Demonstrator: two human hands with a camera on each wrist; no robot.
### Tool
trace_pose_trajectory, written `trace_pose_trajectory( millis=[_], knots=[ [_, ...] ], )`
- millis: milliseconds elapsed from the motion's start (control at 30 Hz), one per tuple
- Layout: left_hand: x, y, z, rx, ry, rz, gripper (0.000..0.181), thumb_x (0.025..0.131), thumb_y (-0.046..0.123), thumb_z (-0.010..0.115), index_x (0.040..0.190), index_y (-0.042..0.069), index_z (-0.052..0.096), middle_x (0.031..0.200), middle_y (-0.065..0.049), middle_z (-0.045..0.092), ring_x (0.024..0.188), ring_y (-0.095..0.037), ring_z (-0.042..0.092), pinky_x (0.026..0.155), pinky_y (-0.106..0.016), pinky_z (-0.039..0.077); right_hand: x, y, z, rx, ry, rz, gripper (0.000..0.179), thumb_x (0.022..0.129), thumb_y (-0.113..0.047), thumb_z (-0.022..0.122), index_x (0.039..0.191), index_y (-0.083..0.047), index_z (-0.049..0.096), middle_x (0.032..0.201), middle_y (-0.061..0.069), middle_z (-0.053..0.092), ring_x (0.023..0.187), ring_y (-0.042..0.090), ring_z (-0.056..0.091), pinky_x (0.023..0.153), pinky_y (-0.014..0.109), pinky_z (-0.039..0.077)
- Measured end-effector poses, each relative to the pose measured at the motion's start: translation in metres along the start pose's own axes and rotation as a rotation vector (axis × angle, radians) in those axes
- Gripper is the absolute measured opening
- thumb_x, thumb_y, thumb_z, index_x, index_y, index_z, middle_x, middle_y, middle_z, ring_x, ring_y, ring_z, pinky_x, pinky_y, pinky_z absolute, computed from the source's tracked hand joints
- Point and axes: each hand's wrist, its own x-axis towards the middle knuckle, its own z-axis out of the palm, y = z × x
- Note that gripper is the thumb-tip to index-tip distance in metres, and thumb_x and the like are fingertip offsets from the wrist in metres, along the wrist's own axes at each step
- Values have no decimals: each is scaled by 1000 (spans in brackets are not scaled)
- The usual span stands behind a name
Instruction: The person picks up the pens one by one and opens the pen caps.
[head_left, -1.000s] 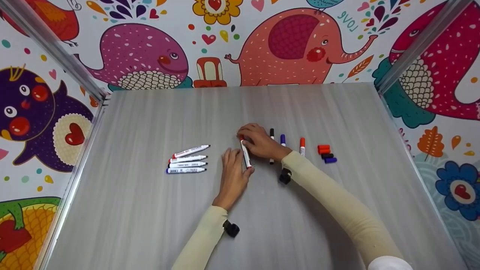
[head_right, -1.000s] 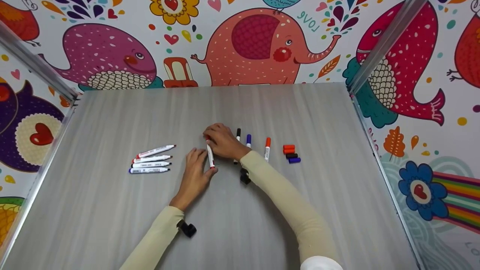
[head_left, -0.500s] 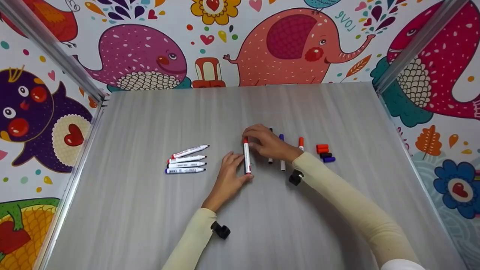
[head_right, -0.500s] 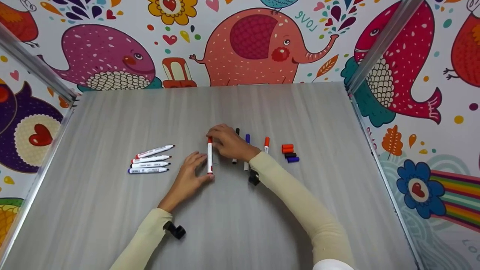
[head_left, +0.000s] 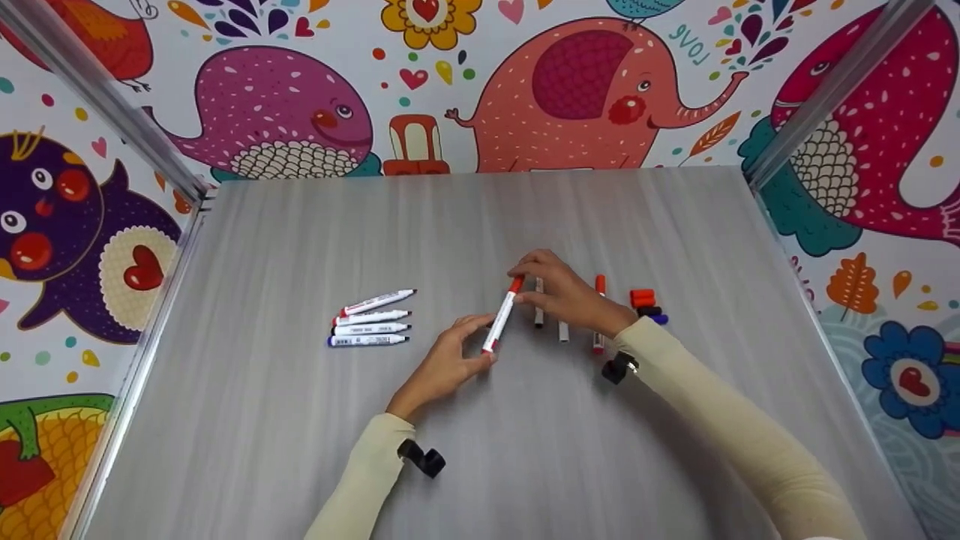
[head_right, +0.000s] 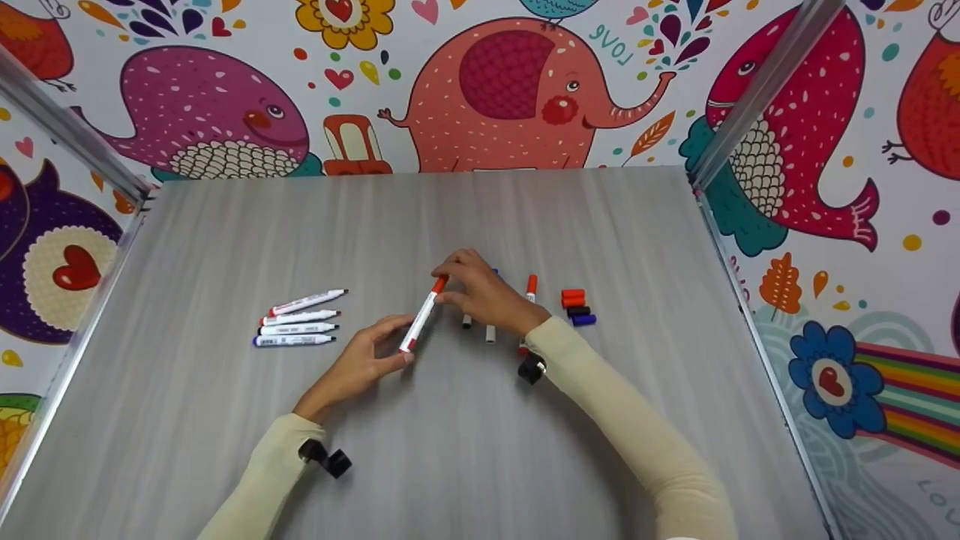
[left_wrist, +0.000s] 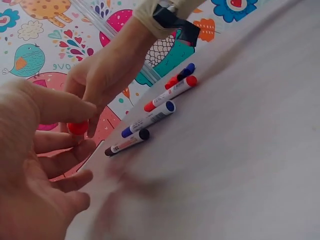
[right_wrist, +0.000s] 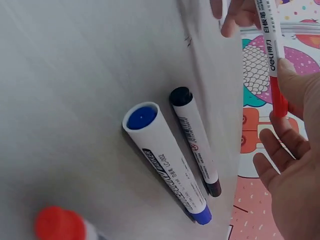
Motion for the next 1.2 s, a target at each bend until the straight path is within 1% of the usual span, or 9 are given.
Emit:
trace_pose_trajectory(
  millis=[100,200,267,333,467,567,667,900,1200],
  knots=[
    [1,1,-1,-48,-3,9,55,100,1,75,152,-4,59,153,-22,60,142,-36,57,122,-53,43,-9,-4,0,6,55,34,38,99,-15,84,132,0,74,129,7,62,122,24,57,107,58,53],
    [3,2,-3,-43,20,13,49,100,2,75,148,-3,64,142,-22,67,122,-30,65,105,-40,55,-17,-8,2,-4,95,72,35,95,-15,88,125,-2,75,120,4,62,115,24,58,104,57,54],
    [4,3,-3,-27,37,13,44,101,4,76,144,-1,68,133,-21,71,108,-26,66,91,-33,55,-22,-11,4,-23,111,88,34,93,-14,90,122,-3,76,116,4,62,111,28,59,100,57,55],
    [5,4,-4,-9,53,12,40,101,5,77,140,-1,71,126,-19,73,100,-22,63,84,-29,52,-27,-14,6,-43,120,99,32,92,-12,91,119,-3,76,112,4,61,107,30,59,95,55,56],
    [9,8,-5,17,78,21,32,100,5,78,132,1,76,121,-13,75,101,-20,62,88,-35,52,-35,-19,8,-76,132,97,26,91,-14,92,112,-8,78,106,3,60,102,26,57,87,44,53],
    [12,9,-6,31,78,21,29,100,6,79,129,3,78,121,-10,76,104,-22,64,93,-42,53,-40,-21,8,-66,141,82,21,91,-13,92,108,-11,79,106,2,61,101,21,57,86,45,53],
    [15,11,-7,47,61,15,28,101,7,79,129,5,78,122,-9,76,106,-23,64,96,-44,54,-44,-22,8,-58,148,75,19,91,-11,92,105,-11,79,106,1,62,101,19,57,87,51,55],
    [18,16,-7,85,49,38,26,100,3,79,126,7,80,119,-5,76,105,-20,65,93,-40,56,-53,-27,9,-86,148,98,16,92,-14,91,103,-13,79,102,0,60,95,23,57,80,34,48],
    [22,20,-1,198,103,116,19,97,9,85,116,9,84,108,2,77,102,-15,65,88,-30,60,-62,-32,9,-46,138,109,13,94,-18,90,104,-14,84,100,-3,63,91,15,57,79,31,49]
  ],
)
